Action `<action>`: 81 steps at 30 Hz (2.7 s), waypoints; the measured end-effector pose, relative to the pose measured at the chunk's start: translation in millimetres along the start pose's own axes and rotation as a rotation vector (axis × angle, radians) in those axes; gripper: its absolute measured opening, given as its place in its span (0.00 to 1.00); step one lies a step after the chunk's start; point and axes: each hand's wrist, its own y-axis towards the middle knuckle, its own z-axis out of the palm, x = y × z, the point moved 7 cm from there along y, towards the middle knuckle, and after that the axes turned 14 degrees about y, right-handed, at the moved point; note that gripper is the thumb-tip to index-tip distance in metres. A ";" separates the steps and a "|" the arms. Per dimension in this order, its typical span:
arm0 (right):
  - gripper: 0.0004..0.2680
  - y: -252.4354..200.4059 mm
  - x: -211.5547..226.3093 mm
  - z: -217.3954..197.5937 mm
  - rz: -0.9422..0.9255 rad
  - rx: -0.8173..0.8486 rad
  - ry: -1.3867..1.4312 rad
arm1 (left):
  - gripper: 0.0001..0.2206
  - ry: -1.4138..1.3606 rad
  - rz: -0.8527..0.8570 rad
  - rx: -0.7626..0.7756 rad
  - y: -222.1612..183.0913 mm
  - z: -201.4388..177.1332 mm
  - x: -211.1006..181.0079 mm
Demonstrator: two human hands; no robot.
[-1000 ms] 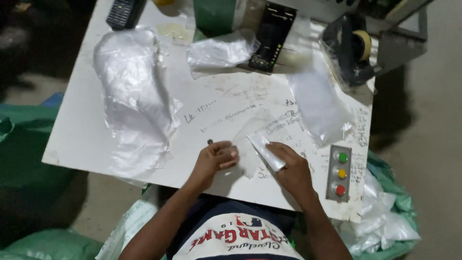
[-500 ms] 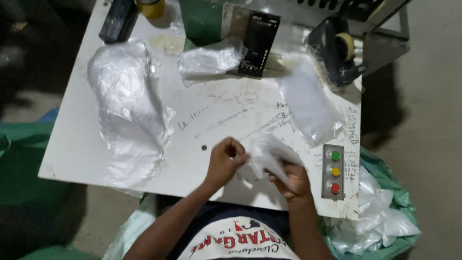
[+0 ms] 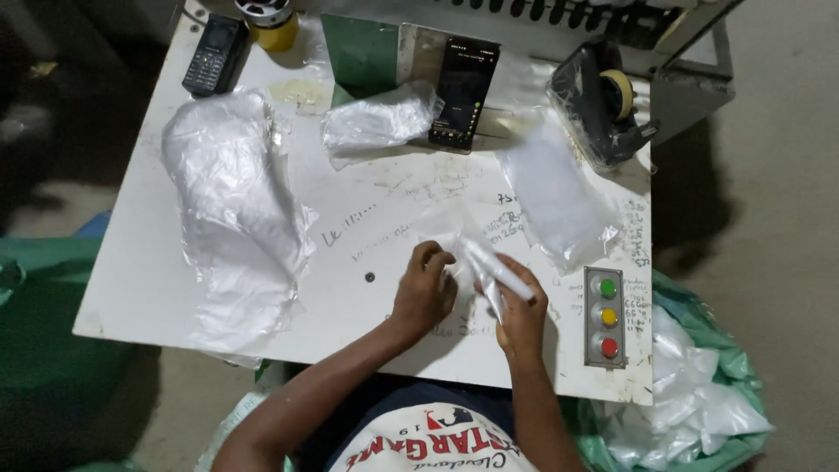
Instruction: Folding and stacking small plastic bags on a factory workstation near a packaging machine.
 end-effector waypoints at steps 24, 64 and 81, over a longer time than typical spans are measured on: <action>0.20 43.4 -143.0 -13.0 0.663 0.283 0.027 | 0.12 -0.391 -0.061 0.373 -5.0 -40.9 -8.7; 0.42 230.1 62.6 -11.8 0.034 0.041 -1.470 | 0.24 -0.044 -0.179 -0.245 28.6 -61.2 26.8; 0.27 -2.3 77.8 37.7 0.578 -0.027 -0.720 | 0.39 -1.018 -0.949 0.747 18.1 34.5 -25.2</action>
